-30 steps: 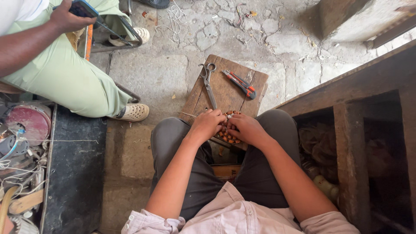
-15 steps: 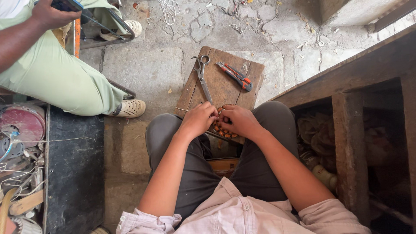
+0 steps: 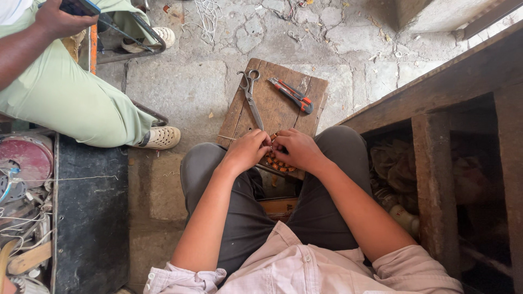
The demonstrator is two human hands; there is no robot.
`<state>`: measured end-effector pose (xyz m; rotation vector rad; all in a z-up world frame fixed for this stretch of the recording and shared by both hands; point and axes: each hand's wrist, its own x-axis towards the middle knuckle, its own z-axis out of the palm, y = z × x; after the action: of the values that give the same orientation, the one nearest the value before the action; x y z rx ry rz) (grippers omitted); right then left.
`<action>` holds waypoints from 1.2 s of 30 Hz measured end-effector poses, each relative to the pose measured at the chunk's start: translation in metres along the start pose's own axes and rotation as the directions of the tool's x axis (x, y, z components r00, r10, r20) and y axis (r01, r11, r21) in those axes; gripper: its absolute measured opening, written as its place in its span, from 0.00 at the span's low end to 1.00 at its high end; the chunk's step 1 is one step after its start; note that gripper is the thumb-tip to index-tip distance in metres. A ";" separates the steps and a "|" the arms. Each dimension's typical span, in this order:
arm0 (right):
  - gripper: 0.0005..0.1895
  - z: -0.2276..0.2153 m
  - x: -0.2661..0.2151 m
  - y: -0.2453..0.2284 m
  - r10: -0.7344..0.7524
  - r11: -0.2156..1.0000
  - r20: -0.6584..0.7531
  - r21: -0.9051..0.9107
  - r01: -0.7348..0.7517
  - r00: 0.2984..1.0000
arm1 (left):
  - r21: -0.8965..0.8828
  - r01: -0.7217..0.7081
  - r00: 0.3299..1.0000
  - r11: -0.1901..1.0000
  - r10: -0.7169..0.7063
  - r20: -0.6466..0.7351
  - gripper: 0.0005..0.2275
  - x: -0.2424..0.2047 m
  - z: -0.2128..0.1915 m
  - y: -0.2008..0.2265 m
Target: The person sits on the floor and winds white wire around a small orange and black circular coil. They repeatedly pull and wrap the wire by hand, occasionally adjusting the coil on a small wooden stool.
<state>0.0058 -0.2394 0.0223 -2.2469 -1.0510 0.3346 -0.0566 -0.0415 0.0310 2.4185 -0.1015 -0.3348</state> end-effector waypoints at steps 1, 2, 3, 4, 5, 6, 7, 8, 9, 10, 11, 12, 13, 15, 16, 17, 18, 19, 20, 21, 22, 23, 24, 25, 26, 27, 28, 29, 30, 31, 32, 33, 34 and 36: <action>0.08 0.001 0.000 0.001 -0.012 0.999 0.010 0.032 0.012 1.000 | -0.022 0.015 1.000 1.000 -0.014 0.025 0.09 0.000 0.000 0.001; 0.08 0.001 0.001 0.002 -0.026 0.998 0.019 0.063 0.025 0.999 | -0.045 0.030 0.998 0.999 -0.028 0.049 0.11 0.001 0.000 0.001; 0.09 0.001 0.001 0.003 -0.040 0.995 0.027 0.094 0.037 0.999 | -0.066 0.046 0.996 0.997 -0.041 0.074 0.12 0.001 -0.001 0.001; 0.08 0.002 0.001 0.005 -0.027 0.993 0.030 0.114 0.024 0.999 | -0.035 0.026 0.997 0.999 -0.024 0.076 0.12 0.001 -0.001 0.001; 0.08 0.003 0.000 0.007 -0.015 0.991 0.033 0.134 0.010 0.999 | -0.004 0.007 0.997 1.000 -0.006 0.078 0.13 0.000 -0.001 0.000; 0.07 0.004 0.000 0.008 -0.002 0.988 0.037 0.155 -0.004 0.999 | 0.026 -0.012 0.997 1.000 0.010 0.082 0.13 -0.001 0.000 0.000; 0.07 0.006 0.000 0.009 -0.049 0.985 0.005 0.169 0.048 0.999 | 0.032 -0.029 0.997 0.999 0.027 0.075 0.12 -0.001 0.000 -0.001; 0.06 0.007 0.000 0.011 -0.096 0.979 -0.028 0.179 0.099 0.995 | 0.037 -0.047 0.997 0.998 0.045 0.067 0.11 -0.001 0.000 -0.001; 0.07 0.009 0.001 0.013 -0.141 0.970 -0.062 0.188 0.151 0.988 | 0.042 -0.065 0.996 0.997 0.063 0.060 0.10 -0.001 0.001 -0.002; 0.09 0.010 0.001 0.015 -0.097 0.976 -0.026 0.193 0.100 0.995 | 0.031 -0.080 0.996 0.996 0.079 0.049 0.10 -0.001 0.001 -0.002; 0.12 0.011 0.003 0.016 -0.052 0.979 0.011 0.196 0.049 0.999 | 0.019 -0.095 0.995 0.995 0.095 0.039 0.09 0.000 0.001 -0.003; 0.15 0.013 0.003 0.018 -0.006 0.980 0.050 0.199 -0.004 0.999 | 0.007 -0.109 0.994 0.994 0.109 0.030 0.09 0.000 0.002 -0.003; 0.16 0.013 0.004 0.019 0.023 0.966 0.053 0.257 -0.036 0.998 | 0.003 -0.141 0.990 0.990 0.141 0.023 0.10 0.001 0.003 -0.004; 0.19 0.011 0.005 0.022 0.081 0.924 0.063 0.369 -0.099 0.995 | -0.004 -0.205 0.979 0.979 0.205 0.008 0.13 0.004 0.004 -0.006; 0.18 0.010 0.006 0.022 0.128 0.920 0.060 0.365 -0.141 0.990 | -0.145 -0.127 0.991 0.981 0.130 0.016 0.14 0.006 0.004 -0.008; 0.18 0.008 0.007 0.023 0.174 0.915 0.057 0.360 -0.183 0.983 | -0.282 -0.045 0.998 0.958 0.057 0.035 0.17 0.008 0.004 -0.011; 0.18 0.006 0.007 0.022 0.220 0.907 0.053 0.356 -0.225 0.974 | -0.410 0.039 0.998 0.911 -0.013 0.066 0.21 0.010 0.003 -0.013; 0.19 0.005 0.008 0.022 0.116 0.927 0.016 0.358 -0.114 0.993 | -0.464 0.048 0.998 0.884 -0.026 0.053 0.24 0.011 0.002 -0.017; 0.20 0.005 0.007 0.021 0.011 0.934 -0.022 0.356 -0.002 1.000 | -0.516 0.055 0.998 0.855 -0.039 0.042 0.26 0.012 0.000 -0.021; 0.22 0.005 0.006 0.020 -0.094 0.930 -0.059 0.351 0.109 0.994 | -0.566 0.061 0.998 0.822 -0.053 0.031 0.29 0.013 0.000 -0.024; 0.22 0.005 0.006 0.019 -0.130 0.933 -0.060 0.329 0.142 0.990 | -0.668 0.047 0.998 0.743 -0.054 0.010 0.29 0.014 -0.001 -0.026; 0.23 0.004 0.006 0.019 -0.165 0.935 -0.061 0.307 0.175 0.984 | -0.758 0.029 0.998 0.651 -0.058 -0.012 0.30 0.014 -0.002 -0.028; 0.24 0.005 0.004 0.019 -0.198 0.935 -0.060 0.287 0.207 0.978 | -0.836 0.010 0.997 0.549 -0.065 -0.031 0.30 0.014 -0.002 -0.030; 0.25 0.005 0.003 0.019 -0.092 0.919 -0.001 0.384 0.086 0.996 | -0.845 0.011 0.994 0.535 -0.097 -0.048 0.29 0.013 -0.003 -0.032; 0.27 0.005 0.003 0.020 0.008 0.882 0.067 0.469 -0.039 0.998 | -0.854 0.010 0.990 0.521 -0.128 -0.066 0.29 0.013 -0.004 -0.034; 0.29 0.003 0.003 0.022 0.101 0.826 0.145 0.540 -0.164 0.984 | -0.862 0.009 0.984 0.507 -0.159 -0.083 0.28 0.013 -0.006 -0.035; 0.32 0.001 0.002 0.025 0.052 0.709 0.111 0.695 -0.115 0.992 | -0.899 -0.018 0.973 0.438 -0.198 -0.116 0.27 0.013 -0.008 -0.037; 0.35 -0.003 0.001 0.028 0.010 0.565 0.067 0.823 -0.061 0.998 | -0.929 -0.049 0.960 0.367 -0.239 -0.146 0.26 0.013 -0.011 -0.038; 0.38 -0.006 0.000 0.031 -0.022 0.397 0.016 0.918 -0.006 1.000 | -0.951 -0.084 0.944 0.296 -0.282 -0.171 0.26 0.012 -0.014 -0.040; 0.39 -0.010 -0.001 0.034 -0.073 0.229 -0.022 0.973 0.038 0.997 | -0.969 -0.183 0.947 0.164 -0.234 -0.219 0.25 0.011 -0.017 -0.043; 0.40 -0.013 -0.001 0.036 -0.116 0.050 -0.069 0.996 0.075 0.991 | -0.962 -0.272 0.943 0.026 -0.194 -0.272 0.24 0.009 -0.021 -0.046; 0.41 -0.015 -0.001 0.038 -0.150 -0.131 -0.123 0.986 0.104 0.981 | -0.930 -0.350 0.930 -0.116 -0.161 -0.330 0.24 0.007 -0.025 -0.050; 0.40 -0.015 -0.002 0.039 -0.152 -0.153 -0.131 0.982 0.108 0.980 | -0.899 -0.389 0.919 -0.199 -0.160 -0.362 0.21 0.005 -0.030 -0.053; 0.39 -0.015 -0.003 0.043 -0.156 -0.194 -0.148 0.974 0.116 0.977 | -0.813 -0.456 0.890 -0.361 -0.164 -0.426 0.17 0.002 -0.040 -0.060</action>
<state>0.0365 -0.2689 0.0069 -0.5376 -0.5278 0.7619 -0.0446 0.0289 0.0207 0.4774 0.0438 0.2505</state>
